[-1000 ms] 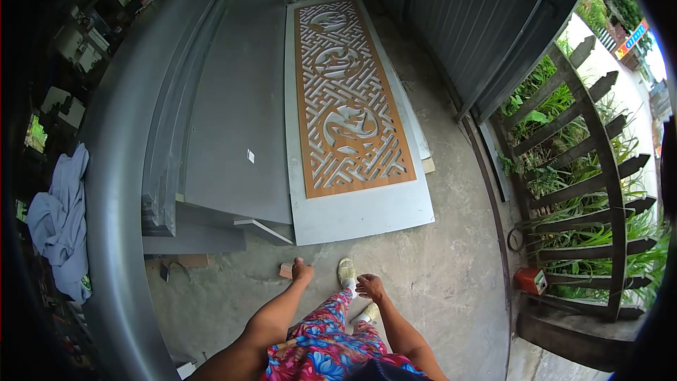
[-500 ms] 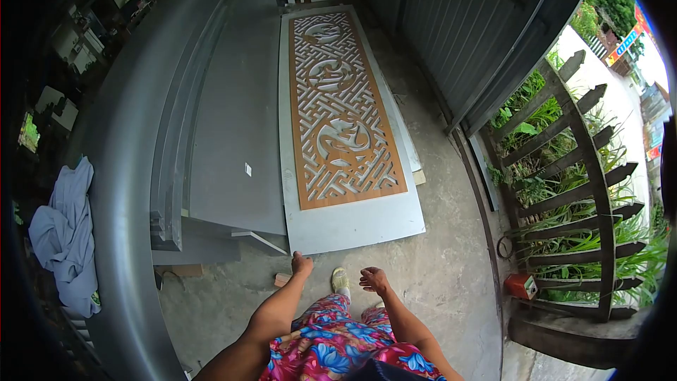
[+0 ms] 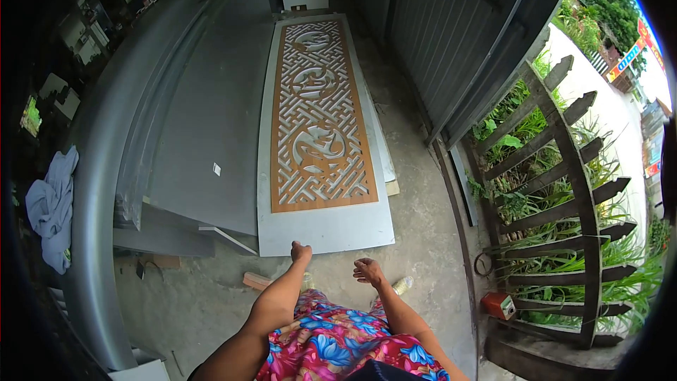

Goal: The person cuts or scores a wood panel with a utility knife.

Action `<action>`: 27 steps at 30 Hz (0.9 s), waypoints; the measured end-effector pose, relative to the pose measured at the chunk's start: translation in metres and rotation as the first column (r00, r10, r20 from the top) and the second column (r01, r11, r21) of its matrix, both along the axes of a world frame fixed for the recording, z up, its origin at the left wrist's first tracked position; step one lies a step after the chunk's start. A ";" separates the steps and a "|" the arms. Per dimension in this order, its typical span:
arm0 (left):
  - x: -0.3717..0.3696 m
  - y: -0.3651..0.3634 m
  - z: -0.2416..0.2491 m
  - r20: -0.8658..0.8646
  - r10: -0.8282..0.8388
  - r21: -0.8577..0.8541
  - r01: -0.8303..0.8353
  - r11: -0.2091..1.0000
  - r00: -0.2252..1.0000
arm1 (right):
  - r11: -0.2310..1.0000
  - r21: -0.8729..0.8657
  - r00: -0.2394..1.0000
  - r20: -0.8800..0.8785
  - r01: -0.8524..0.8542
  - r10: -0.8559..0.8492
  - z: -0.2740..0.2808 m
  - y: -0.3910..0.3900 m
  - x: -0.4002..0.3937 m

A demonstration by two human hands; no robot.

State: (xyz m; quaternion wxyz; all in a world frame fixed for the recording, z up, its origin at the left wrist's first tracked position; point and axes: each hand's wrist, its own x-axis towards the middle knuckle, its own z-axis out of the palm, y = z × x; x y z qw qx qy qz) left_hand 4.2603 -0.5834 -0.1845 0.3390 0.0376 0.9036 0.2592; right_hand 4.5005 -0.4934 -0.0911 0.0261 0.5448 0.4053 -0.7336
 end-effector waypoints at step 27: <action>0.255 0.273 0.029 0.097 -0.043 0.027 0.041 0.999 0.994 | 0.988 0.045 0.982 0.111 0.148 -0.152 -0.001 0.242 0.290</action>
